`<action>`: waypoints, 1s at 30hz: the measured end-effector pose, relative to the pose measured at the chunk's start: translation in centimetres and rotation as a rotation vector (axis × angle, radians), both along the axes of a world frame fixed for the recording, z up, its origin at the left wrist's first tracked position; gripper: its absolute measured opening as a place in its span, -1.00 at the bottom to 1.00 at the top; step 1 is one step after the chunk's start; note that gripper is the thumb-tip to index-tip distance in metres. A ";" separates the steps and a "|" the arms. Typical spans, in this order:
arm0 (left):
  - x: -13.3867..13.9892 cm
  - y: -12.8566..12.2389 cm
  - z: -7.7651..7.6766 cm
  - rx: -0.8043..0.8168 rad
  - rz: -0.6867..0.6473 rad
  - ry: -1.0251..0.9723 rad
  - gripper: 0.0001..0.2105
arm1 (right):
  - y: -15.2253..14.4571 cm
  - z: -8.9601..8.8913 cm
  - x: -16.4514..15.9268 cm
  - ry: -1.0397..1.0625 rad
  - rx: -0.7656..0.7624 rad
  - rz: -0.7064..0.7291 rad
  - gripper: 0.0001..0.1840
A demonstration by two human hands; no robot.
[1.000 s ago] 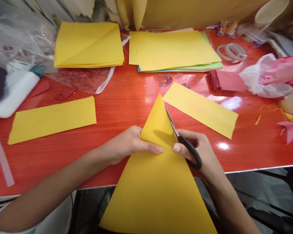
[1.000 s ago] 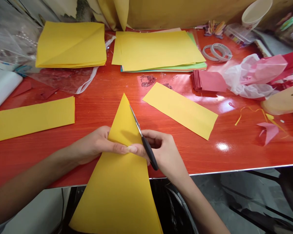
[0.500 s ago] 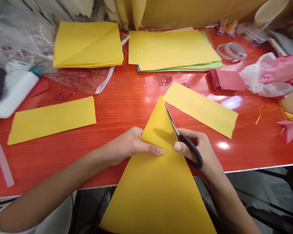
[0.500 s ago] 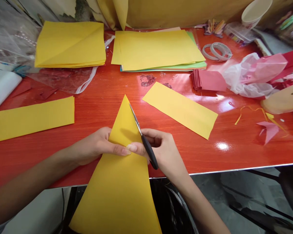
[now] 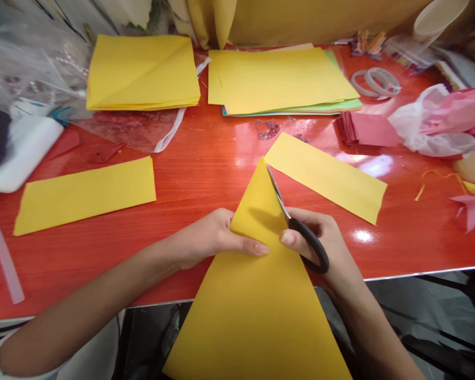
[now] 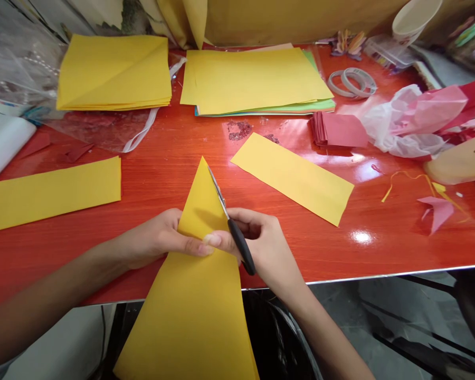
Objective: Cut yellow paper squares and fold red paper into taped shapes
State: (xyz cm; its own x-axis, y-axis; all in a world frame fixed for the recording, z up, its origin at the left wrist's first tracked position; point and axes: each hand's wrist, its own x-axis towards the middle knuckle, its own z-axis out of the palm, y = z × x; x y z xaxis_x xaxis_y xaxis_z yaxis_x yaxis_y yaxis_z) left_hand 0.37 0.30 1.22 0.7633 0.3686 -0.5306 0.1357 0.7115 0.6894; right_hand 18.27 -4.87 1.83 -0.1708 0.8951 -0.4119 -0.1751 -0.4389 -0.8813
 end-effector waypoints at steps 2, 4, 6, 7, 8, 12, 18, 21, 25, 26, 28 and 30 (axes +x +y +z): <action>0.0 0.0 0.0 -0.001 0.000 0.000 -0.75 | 0.0 0.0 0.0 -0.027 -0.010 0.006 -0.62; 0.0 0.0 -0.1 -0.002 -0.002 -0.007 -0.75 | 0.0 0.0 0.0 -0.032 -0.006 0.006 -0.61; 0.1 0.1 -0.1 0.000 -0.011 -0.013 -0.75 | 0.0 -0.2 -0.1 -0.016 0.020 0.004 -0.62; 0.1 0.1 -0.1 0.001 -0.017 -0.019 -0.75 | -0.1 -0.3 -0.1 -0.010 0.035 0.001 -0.63; 0.1 0.1 -0.1 0.001 -0.021 -0.026 -0.75 | -0.1 -0.3 -0.1 -0.006 0.048 -0.003 -0.63; 0.0 0.1 -0.1 0.010 -0.029 -0.032 -0.75 | 0.0 -0.1 -0.3 -0.009 0.038 0.007 -0.64; 0.0 0.0 -0.2 0.011 -0.029 -0.034 -0.73 | 0.1 0.0 -0.2 -0.020 0.024 0.005 -0.63; 0.1 0.0 -0.2 0.002 -0.028 -0.043 -0.74 | 0.1 -0.1 -0.3 -0.033 0.045 0.010 -0.59; 0.1 0.1 -0.1 0.000 -0.028 -0.056 -0.80 | 0.3 0.2 -0.4 -0.038 0.034 0.019 -0.62; 0.1 0.1 -0.1 -0.001 -0.029 -0.058 -0.80 | 0.3 0.3 -0.4 -0.029 0.030 0.016 -0.63; 0.1 0.1 -0.1 -0.003 -0.031 -0.059 -0.80 | 0.4 0.4 -0.4 -0.009 0.024 0.008 -0.66; 0.0 0.0 -0.1 -0.007 -0.032 -0.061 -0.80 | 0.5 0.5 -0.4 -0.014 0.021 0.004 -0.66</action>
